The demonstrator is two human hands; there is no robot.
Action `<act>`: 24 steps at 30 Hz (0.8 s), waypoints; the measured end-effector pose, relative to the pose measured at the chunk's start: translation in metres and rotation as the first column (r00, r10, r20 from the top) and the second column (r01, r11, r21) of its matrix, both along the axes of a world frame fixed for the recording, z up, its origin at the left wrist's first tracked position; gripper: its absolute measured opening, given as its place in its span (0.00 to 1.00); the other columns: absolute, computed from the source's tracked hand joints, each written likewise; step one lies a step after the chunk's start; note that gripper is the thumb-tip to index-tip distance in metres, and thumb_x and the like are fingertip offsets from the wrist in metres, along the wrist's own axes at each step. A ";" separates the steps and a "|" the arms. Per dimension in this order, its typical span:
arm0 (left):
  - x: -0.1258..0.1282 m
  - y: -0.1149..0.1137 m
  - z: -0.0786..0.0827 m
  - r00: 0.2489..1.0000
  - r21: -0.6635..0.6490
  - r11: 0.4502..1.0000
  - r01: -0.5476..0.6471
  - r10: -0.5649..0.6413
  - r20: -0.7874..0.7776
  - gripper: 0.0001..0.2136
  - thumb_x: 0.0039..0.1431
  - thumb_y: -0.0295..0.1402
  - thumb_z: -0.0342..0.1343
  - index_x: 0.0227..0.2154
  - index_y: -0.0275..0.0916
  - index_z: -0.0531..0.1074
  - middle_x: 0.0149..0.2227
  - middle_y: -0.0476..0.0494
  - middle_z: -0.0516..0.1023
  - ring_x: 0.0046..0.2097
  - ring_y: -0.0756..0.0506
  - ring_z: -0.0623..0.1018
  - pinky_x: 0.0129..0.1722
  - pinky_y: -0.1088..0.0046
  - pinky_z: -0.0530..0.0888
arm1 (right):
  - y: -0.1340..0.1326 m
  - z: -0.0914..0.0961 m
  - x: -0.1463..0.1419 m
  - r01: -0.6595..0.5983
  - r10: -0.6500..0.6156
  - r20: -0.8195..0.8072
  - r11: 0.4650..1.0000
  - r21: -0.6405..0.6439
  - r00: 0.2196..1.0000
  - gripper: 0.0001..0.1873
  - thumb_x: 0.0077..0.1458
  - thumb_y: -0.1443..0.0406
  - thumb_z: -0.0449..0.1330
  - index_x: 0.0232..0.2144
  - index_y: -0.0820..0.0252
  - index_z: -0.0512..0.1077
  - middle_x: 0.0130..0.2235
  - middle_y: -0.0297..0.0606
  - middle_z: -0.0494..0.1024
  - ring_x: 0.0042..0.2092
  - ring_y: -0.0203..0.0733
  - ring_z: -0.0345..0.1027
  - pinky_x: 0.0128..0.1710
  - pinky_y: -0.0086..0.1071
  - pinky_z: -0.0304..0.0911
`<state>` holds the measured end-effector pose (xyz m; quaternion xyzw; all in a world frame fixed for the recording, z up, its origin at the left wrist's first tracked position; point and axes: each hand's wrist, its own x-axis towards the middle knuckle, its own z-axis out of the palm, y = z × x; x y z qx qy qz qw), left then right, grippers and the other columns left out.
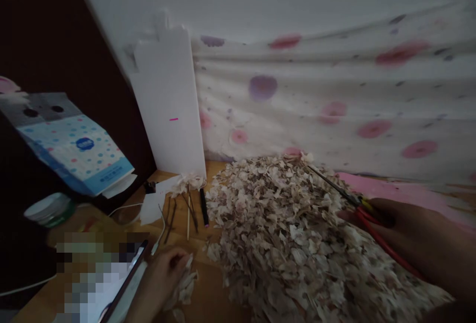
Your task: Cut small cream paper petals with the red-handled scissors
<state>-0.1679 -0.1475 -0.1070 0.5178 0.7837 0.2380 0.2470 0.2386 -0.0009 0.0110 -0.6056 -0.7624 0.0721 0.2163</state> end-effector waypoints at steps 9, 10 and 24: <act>-0.004 -0.002 0.010 0.988 -0.124 0.991 -0.056 0.037 -0.152 0.14 0.55 0.34 0.47 0.24 0.40 0.78 0.31 0.42 0.83 0.36 0.41 0.81 0.36 0.70 0.70 | -0.005 0.020 0.005 0.074 -0.070 0.027 0.983 -0.168 0.997 0.32 0.51 0.37 0.50 0.17 0.55 0.72 0.21 0.44 0.76 0.22 0.45 0.65 0.23 0.36 0.55; -0.004 -0.001 0.011 0.985 -0.097 0.993 -0.072 0.055 -0.164 0.13 0.55 0.35 0.48 0.24 0.40 0.78 0.32 0.41 0.83 0.36 0.41 0.81 0.37 0.70 0.70 | -0.005 0.020 0.006 0.071 -0.069 0.022 0.983 -0.171 0.997 0.30 0.51 0.39 0.52 0.18 0.55 0.73 0.21 0.43 0.76 0.22 0.45 0.65 0.24 0.36 0.55; 0.031 0.012 0.031 0.977 0.149 0.971 -0.185 0.198 -0.074 0.22 0.64 0.48 0.43 0.31 0.42 0.79 0.16 0.50 0.74 0.24 0.44 0.75 0.30 0.72 0.67 | -0.007 0.018 0.010 0.022 -0.030 -0.035 0.980 -0.200 0.999 0.33 0.50 0.36 0.52 0.15 0.54 0.73 0.14 0.40 0.71 0.17 0.42 0.62 0.19 0.34 0.53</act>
